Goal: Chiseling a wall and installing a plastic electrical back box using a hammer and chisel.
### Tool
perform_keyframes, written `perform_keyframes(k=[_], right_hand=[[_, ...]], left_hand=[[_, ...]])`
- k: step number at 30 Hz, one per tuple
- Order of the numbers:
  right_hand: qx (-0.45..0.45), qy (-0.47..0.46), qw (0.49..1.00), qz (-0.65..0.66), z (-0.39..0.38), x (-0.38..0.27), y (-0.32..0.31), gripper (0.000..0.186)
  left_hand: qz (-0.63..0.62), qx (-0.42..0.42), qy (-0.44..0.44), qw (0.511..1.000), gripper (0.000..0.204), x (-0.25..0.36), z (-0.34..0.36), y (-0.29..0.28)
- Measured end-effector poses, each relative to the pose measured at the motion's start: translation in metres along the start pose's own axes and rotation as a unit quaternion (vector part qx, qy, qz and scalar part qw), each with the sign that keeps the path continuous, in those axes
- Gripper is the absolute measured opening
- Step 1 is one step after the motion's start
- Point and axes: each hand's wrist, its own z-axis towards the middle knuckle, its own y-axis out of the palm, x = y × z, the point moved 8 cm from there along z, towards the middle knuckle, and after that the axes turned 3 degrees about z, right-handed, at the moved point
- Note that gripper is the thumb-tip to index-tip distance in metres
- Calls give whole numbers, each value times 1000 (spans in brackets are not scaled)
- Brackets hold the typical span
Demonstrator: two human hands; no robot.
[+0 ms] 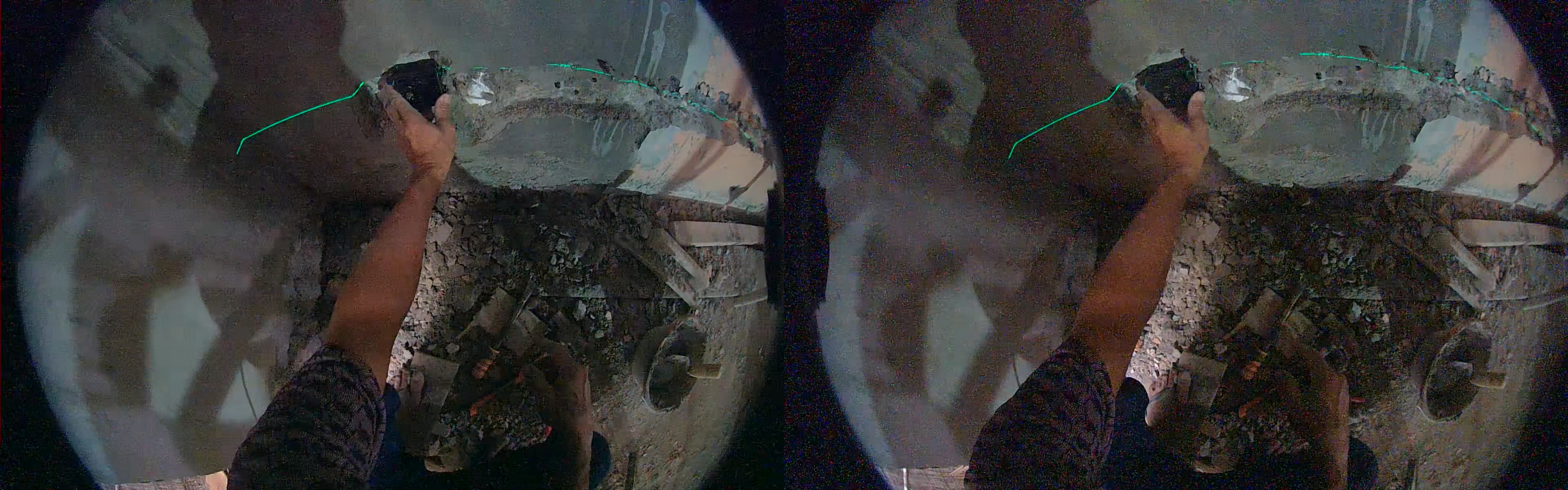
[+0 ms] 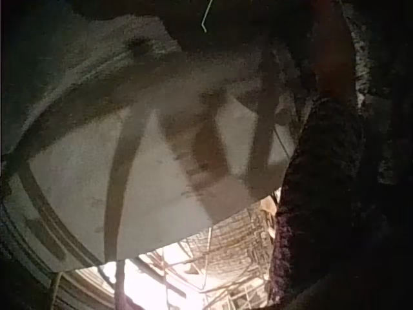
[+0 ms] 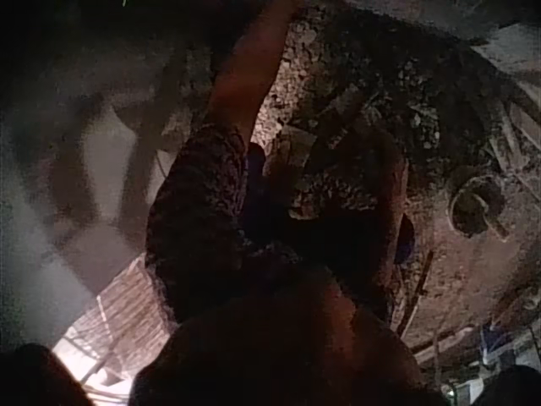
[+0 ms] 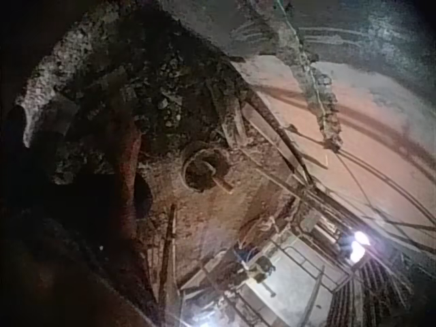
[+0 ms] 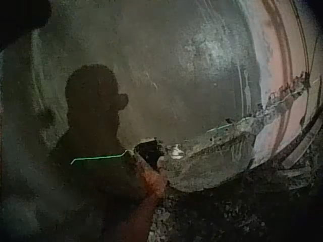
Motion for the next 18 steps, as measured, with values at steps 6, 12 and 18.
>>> perform_keyframes(k=[6,12,18], right_hand=[[-5,8,999,-32,3,-5,0,47],[13,-17,999,-28,1,-10,-1,49],[4,20,1000,-9,0,-3,0,49]], left_hand=[[15,-15,-31,999,100,-6,-2,5],[35,-35,-52,997,101,-6,-2,5],[4,-38,-49,998,102,-2,-1,3]])
